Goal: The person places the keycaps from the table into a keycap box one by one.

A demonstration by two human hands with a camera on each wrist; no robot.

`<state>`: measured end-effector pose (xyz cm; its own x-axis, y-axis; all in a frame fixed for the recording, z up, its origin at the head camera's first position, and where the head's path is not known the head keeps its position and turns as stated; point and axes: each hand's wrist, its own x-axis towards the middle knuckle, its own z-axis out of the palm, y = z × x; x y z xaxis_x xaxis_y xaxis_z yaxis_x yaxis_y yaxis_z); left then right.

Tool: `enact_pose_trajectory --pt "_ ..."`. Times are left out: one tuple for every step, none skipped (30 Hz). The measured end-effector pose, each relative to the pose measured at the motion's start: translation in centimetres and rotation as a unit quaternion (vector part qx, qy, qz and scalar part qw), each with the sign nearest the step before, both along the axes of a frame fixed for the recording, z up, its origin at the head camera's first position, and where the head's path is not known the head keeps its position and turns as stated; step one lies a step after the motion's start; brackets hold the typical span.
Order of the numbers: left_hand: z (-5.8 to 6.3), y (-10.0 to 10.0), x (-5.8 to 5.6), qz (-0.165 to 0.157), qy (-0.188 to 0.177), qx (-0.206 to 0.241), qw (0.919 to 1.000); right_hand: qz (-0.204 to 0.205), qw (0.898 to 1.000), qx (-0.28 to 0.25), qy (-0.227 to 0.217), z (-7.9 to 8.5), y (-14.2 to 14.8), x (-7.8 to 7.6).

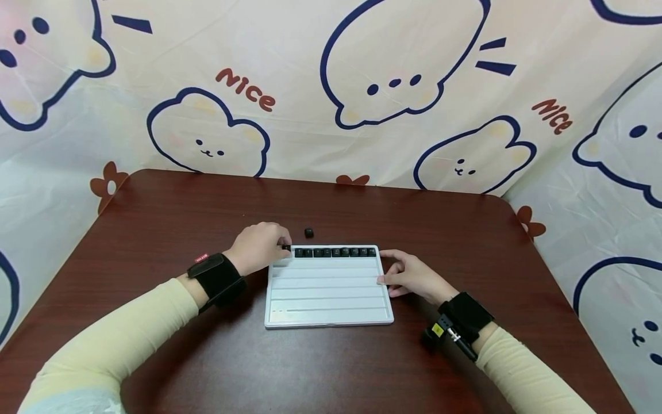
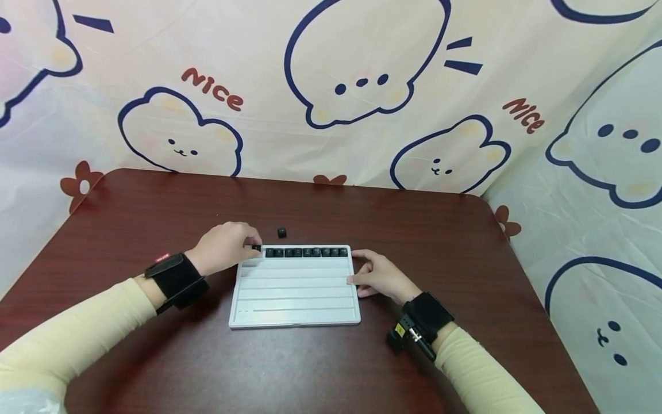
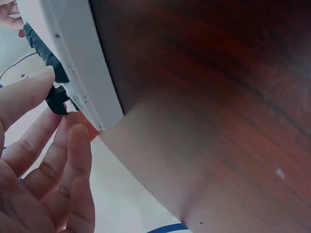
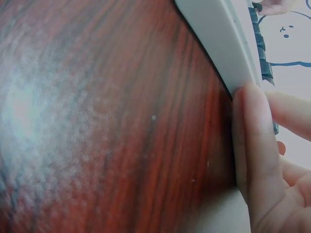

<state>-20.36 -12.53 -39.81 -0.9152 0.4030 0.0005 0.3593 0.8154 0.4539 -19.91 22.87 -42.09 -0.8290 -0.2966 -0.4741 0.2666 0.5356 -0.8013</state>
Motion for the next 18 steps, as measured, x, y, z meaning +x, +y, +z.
enact_pose_trajectory --pt "-0.03 0.04 0.06 0.0 0.005 -0.003 1.0 -0.001 1.0 0.001 0.0 0.02 -0.02 0.01" --pt "-0.06 0.08 0.12 0.0 0.009 -0.007 0.9999 -0.001 1.0 0.001 0.0 0.05 -0.02 0.02" --pt "-0.1 0.11 0.16 -0.001 0.013 -0.009 0.9999 -0.002 1.0 0.001 0.0 0.05 -0.03 0.02" --pt "-0.17 0.17 0.21 -0.001 0.015 -0.011 0.9998 -0.002 1.0 0.001 0.0 0.05 -0.03 0.01" --pt "-0.25 0.24 0.24 -0.001 0.017 -0.014 0.9998 -0.002 1.0 0.001 0.001 0.05 -0.01 0.01" --pt "-0.35 0.32 0.25 -0.001 0.017 -0.015 0.9997 -0.002 1.0 0.0 0.001 0.04 0.01 0.01" --pt "-0.46 0.39 0.25 -0.002 0.018 -0.017 0.9997 -0.002 1.0 -0.001 0.001 0.04 0.02 0.01" --pt "-0.54 0.44 0.27 -0.003 0.019 -0.018 0.9996 -0.002 1.0 -0.003 0.001 0.02 0.03 0.0" --pt "-0.61 0.5 0.28 -0.003 0.021 -0.019 0.9996 -0.001 1.0 -0.005 0.001 0.01 0.04 -0.01" --pt "-0.66 0.56 0.31 -0.003 0.023 -0.02 0.9995 -0.001 1.0 -0.006 0.001 -0.01 0.04 -0.02" --pt "-0.69 0.6 0.34 -0.003 0.025 -0.019 0.9995 -0.001 1.0 -0.008 0.001 -0.01 0.05 -0.02" --pt "-0.72 0.6 0.36 -0.004 0.028 -0.019 0.9994 -0.002 1.0 -0.008 0.001 -0.01 0.05 -0.03" --pt "-0.76 0.63 0.38 -0.004 0.031 -0.018 0.9993 -0.002 1.0 -0.008 0.001 -0.01 0.04 -0.03" --pt "-0.79 0.65 0.41 -0.005 0.034 -0.016 0.9993 -0.002 1.0 -0.008 0.0 -0.01 0.04 -0.02" --pt "-0.83 0.69 0.43 -0.006 0.037 -0.015 0.9992 -0.003 1.0 -0.007 0.0 0.0 0.04 -0.02" --pt "-0.88 0.71 0.46 -0.007 0.04 -0.013 0.9991 -0.003 1.0 -0.005 -0.001 0.01 0.04 -0.01" --pt "-0.94 0.73 0.48 -0.009 0.044 -0.012 0.9989 -0.004 1.0 -0.004 -0.001 0.01 0.04 0.0" --pt "-1.01 0.75 0.49 -0.011 0.047 -0.012 0.9987 -0.004 1.0 -0.003 -0.001 0.02 0.04 0.01"
